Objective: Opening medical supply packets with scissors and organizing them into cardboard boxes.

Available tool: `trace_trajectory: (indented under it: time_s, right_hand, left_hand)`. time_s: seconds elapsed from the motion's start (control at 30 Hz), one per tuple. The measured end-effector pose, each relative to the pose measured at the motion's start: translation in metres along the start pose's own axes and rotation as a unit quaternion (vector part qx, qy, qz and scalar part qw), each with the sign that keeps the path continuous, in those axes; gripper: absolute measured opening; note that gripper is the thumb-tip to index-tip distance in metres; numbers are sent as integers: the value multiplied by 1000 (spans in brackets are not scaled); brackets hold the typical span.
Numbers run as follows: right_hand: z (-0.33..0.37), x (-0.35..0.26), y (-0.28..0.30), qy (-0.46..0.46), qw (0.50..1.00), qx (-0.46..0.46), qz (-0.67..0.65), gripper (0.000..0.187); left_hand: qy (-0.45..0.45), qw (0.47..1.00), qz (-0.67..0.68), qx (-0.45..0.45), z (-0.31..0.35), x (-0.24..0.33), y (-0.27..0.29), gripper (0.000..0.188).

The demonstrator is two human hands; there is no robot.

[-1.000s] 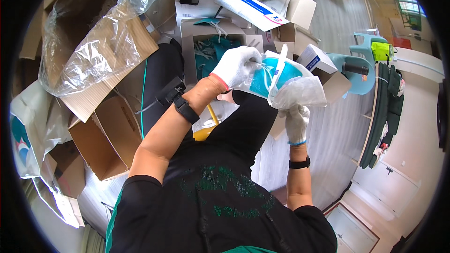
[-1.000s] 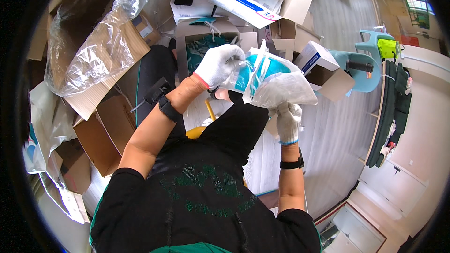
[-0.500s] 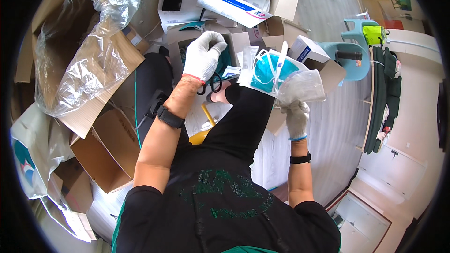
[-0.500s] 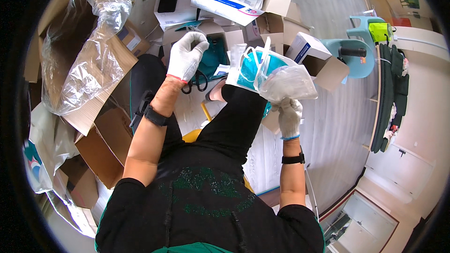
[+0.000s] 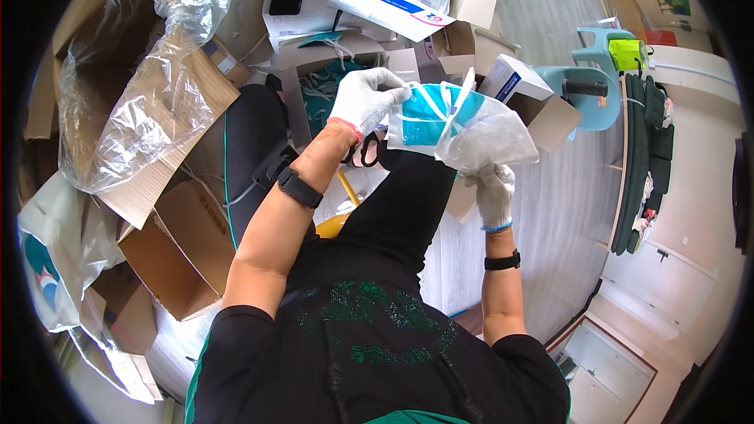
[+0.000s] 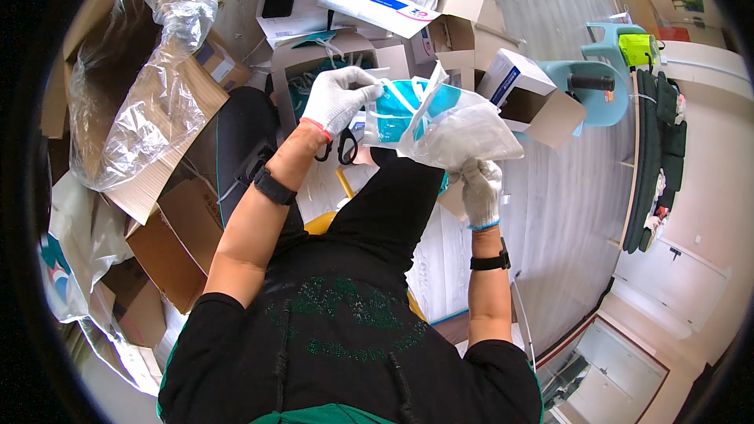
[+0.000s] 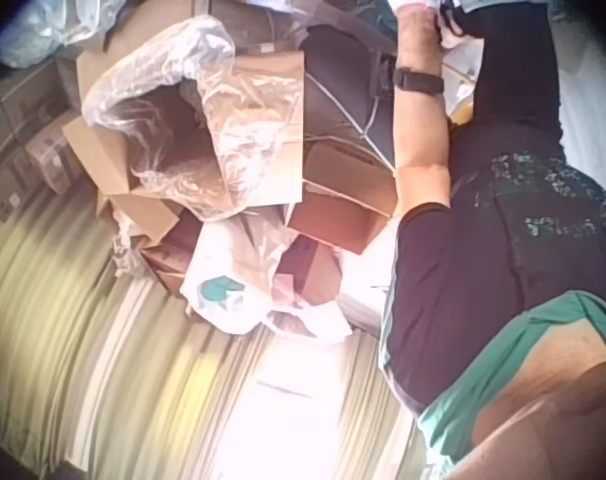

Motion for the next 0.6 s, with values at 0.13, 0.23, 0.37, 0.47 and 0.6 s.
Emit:
trace_trajectory:
  time_s: [0.13, 0.23, 0.37, 0.47, 0.6]
  right_hand:
    - [-2, 4, 3, -9, 1000, 11, 19, 25]
    - [-6, 7, 25, 11, 997, 66, 39, 23]
    - [-12, 16, 80, 24, 991, 132, -11, 21]
    - [-1, -14, 83, 106, 975, 158, 112, 22]
    - [-13, -53, 50, 218, 935, 171, 223, 20]
  left_hand:
    - [7, 996, 11, 93, 6, -5, 21, 12]
    - [36, 983, 35, 175, 4, -6, 52, 12]
    - [49, 986, -4, 158, -10, -6, 65, 13]
    - [-10, 989, 2, 149, -17, -14, 68, 14]
    - [14, 984, -139, 112, -19, -79, 71, 27]
Point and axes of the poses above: each hand's wrist, its own z-axis away from the middle knuckle, its own y-axis out of the back of the hand, x = y × z, the point moved 9 cm from there along -z, towards the middle knuckle, and after that the axes turned 4 degrees about -y, right-handed, at the moved point
